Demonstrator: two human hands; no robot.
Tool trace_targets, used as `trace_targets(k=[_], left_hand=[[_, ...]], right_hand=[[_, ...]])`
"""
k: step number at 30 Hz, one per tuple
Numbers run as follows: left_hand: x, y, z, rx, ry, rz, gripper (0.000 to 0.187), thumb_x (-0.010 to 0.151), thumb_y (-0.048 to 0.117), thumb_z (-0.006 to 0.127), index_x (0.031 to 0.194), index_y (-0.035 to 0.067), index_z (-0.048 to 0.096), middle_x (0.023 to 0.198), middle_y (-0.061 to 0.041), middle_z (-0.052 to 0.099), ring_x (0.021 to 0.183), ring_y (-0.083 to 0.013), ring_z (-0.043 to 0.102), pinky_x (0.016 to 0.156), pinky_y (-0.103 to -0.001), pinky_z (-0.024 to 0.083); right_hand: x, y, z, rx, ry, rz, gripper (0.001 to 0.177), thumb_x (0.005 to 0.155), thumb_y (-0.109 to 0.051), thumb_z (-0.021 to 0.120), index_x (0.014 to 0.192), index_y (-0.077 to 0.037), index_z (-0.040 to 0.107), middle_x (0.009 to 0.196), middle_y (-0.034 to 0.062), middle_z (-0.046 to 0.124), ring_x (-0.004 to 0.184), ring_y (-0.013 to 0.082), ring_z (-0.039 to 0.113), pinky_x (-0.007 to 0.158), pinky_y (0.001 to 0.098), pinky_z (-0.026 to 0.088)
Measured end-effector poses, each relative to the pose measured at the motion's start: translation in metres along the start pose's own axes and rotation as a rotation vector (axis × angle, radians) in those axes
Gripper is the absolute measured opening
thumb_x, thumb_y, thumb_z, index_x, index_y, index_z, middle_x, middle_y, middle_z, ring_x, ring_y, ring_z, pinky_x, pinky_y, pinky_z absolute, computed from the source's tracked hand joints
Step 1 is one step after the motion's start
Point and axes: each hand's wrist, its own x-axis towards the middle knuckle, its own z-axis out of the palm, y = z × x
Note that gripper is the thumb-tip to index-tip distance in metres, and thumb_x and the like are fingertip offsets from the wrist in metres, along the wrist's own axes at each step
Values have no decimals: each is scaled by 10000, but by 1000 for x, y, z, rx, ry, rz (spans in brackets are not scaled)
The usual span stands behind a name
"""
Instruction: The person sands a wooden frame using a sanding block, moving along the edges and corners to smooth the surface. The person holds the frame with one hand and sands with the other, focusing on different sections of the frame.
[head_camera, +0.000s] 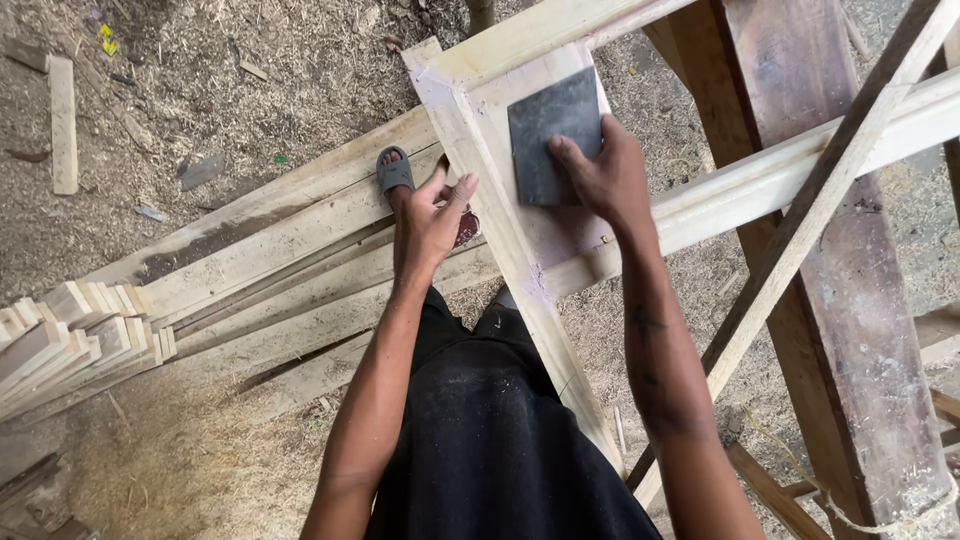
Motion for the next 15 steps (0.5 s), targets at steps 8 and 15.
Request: trace_targets(k=[8, 15], left_hand=[[3, -6, -2, -65, -43, 76, 510, 1004, 492, 655, 821, 18, 709, 592, 40, 534, 588, -8, 452, 484, -249, 352], [8, -5, -3, -51, -114, -34, 551, 1020, 459, 669, 718, 2, 604, 578, 69, 418, 552, -22, 351, 461, -268, 264]], right_hand=[[39, -19, 14, -270, -121, -109, 395, 947, -301, 789, 1062, 35, 616, 837, 210, 725, 705, 286, 720, 632, 418, 572], [45, -23, 6, -198, -140, -245, 344, 981, -253, 763, 1023, 42, 592, 841, 191, 718, 723, 270, 719, 637, 411, 564]])
